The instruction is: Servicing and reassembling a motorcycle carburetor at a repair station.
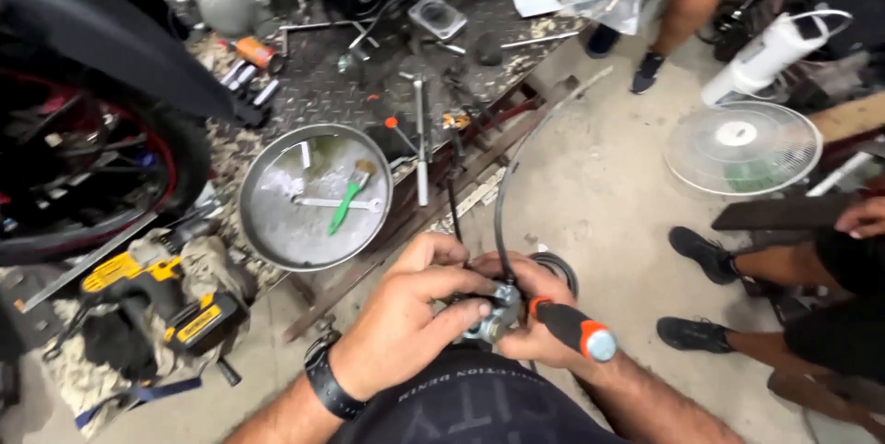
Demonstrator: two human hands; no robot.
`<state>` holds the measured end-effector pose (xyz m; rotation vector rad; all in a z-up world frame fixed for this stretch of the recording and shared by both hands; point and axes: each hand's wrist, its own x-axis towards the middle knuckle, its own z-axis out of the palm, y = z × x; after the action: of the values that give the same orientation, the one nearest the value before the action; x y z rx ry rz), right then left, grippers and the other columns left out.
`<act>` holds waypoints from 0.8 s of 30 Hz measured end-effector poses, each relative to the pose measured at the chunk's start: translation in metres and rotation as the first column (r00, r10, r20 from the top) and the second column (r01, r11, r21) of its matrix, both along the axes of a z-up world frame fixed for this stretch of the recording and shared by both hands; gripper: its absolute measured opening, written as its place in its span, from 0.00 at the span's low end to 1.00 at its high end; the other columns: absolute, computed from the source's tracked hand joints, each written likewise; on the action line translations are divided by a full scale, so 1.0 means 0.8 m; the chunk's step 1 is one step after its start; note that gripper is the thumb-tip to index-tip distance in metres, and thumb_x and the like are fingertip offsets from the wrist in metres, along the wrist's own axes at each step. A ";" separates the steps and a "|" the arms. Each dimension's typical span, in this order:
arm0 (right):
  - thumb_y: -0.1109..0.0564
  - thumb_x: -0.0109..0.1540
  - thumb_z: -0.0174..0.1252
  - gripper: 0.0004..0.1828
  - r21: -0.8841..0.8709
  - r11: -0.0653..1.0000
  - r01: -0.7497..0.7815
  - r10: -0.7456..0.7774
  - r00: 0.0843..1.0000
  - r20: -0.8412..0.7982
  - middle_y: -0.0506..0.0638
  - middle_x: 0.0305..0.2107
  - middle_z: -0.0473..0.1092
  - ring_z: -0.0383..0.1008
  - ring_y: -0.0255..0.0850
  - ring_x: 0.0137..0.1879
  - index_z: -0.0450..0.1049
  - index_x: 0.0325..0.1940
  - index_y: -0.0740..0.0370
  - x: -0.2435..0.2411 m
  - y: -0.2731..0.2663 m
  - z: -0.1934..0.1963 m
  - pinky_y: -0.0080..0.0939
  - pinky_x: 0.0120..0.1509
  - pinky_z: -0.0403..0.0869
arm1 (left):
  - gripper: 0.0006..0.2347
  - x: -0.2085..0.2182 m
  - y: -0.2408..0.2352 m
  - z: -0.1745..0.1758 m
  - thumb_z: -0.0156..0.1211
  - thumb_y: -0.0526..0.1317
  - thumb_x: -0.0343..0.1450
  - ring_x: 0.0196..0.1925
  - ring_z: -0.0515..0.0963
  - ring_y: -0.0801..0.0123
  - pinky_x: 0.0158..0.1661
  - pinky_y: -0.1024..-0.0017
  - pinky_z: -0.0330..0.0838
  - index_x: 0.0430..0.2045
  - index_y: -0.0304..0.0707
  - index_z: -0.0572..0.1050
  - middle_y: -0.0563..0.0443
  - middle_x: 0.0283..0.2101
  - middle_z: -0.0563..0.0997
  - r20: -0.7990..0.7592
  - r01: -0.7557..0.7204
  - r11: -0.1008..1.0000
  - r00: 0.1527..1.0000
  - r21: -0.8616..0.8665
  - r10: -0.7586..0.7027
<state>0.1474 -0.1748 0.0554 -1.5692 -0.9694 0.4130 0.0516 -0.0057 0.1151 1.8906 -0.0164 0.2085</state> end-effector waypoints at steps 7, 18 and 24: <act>0.59 0.50 0.58 0.18 0.032 0.999 0.014 -0.015 0.999 0.052 0.56 0.40 0.72 0.76 0.47 0.47 0.70 0.44 0.65 0.004 -0.009 0.005 0.45 0.53 0.74 | 0.07 0.012 -0.009 -0.011 0.61 0.37 0.66 0.47 0.72 0.61 0.50 0.67 0.64 0.35 0.39 0.79 0.49 0.40 0.69 -0.017 -0.007 0.988 1.000 0.153 0.010; 0.57 0.48 0.61 0.23 -0.025 0.998 0.063 -0.062 0.997 0.052 0.53 0.43 0.72 0.75 0.46 0.51 0.71 0.47 0.61 0.000 -0.026 -0.010 0.47 0.56 0.73 | 0.05 0.017 -0.019 -0.012 0.61 0.40 0.62 0.50 0.68 0.61 0.53 0.63 0.59 0.28 0.47 0.81 0.53 0.41 0.69 -0.110 0.100 0.982 0.990 0.161 -0.083; 0.58 0.42 0.59 0.26 -0.013 0.998 0.064 -0.063 0.995 0.072 0.52 0.42 0.74 0.76 0.44 0.48 0.72 0.44 0.62 -0.002 -0.023 -0.011 0.44 0.55 0.71 | 0.04 0.014 -0.029 -0.011 0.61 0.41 0.59 0.40 0.69 0.63 0.44 0.69 0.65 0.18 0.45 0.81 0.58 0.34 0.73 -0.037 -0.018 0.942 0.999 0.334 0.032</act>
<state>0.1462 -0.1936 0.0467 -1.6334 -0.9701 0.3227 0.0629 -0.0289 0.1063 2.2352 0.0006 0.1920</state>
